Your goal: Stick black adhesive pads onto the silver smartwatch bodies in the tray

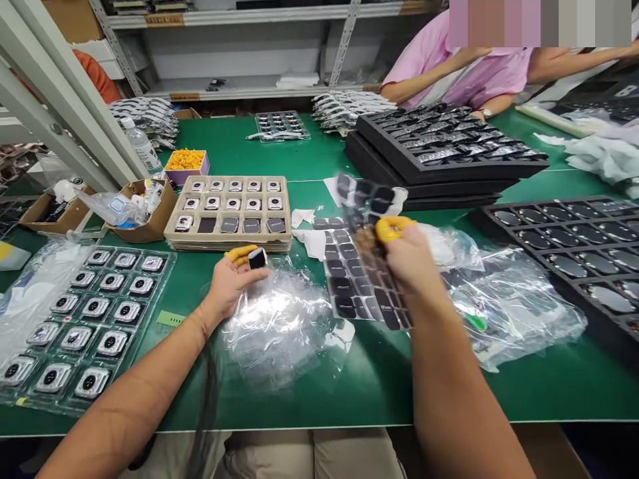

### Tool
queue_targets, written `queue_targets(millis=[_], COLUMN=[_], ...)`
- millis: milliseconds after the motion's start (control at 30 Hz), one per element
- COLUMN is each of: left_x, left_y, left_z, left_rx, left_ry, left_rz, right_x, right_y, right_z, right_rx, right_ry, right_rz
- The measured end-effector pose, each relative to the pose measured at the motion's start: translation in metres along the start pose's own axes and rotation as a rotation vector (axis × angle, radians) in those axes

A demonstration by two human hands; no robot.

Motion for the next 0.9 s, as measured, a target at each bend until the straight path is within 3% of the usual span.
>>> queue_targets(millis=[133, 233, 333, 367, 433, 533, 600, 667, 700, 767, 900], left_x=[-0.026, -0.047, -0.053, -0.048, -0.028, 0.008, 0.019, 0.020, 0.020, 0.019, 0.020], left_y=[0.026, 0.041, 0.035, 0.027, 0.008, -0.017, -0.023, -0.021, -0.020, -0.020, -0.022], left_z=[0.009, 0.006, -0.010, -0.013, -0.014, -0.012, -0.012, -0.011, -0.010, -0.010, -0.012], left_rx=[-0.183, -0.338, -0.428, -0.396, -0.251, -0.008, 0.056, 0.057, 0.053, 0.062, 0.080], left_ry=[-0.184, -0.373, -0.551, -0.539, -0.383, -0.062, 0.034, 0.044, 0.040, 0.039, 0.042], left_rz=[-0.198, -0.138, 0.008, 0.036, 0.050, 0.069, 0.120, 0.172, 0.192, 0.222, 0.247], right_x=[0.049, 0.079, 0.091, 0.093, 0.096, 0.098, 0.096, 0.093, 0.088, 0.072, 0.054], right_y=[-0.069, -0.110, -0.133, -0.135, -0.126, -0.090, -0.071, -0.064, -0.060, -0.057, -0.065], right_z=[-0.048, -0.084, -0.102, -0.103, -0.100, -0.089, -0.088, -0.106, -0.115, -0.131, -0.147], right_rx=[0.197, 0.304, 0.340, 0.323, 0.237, 0.153, 0.342, 0.731, 0.835, 0.894, 0.852], right_ry=[0.004, 0.121, 0.238, 0.279, 0.333, 0.354, 0.416, 0.540, 0.561, 0.558, 0.578], right_rz=[-0.106, -0.134, -0.163, -0.172, -0.185, -0.125, 0.018, 0.141, 0.138, 0.075, -0.021])
Point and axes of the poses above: each hand's wrist, its own z-axis towards the middle knuckle, its own y-axis out of the back of the hand, x = y × z, the point moved 6 cm from there along z, towards the middle knuckle, and after that the axes turned 5 degrees about x, right-handed, at the moved point
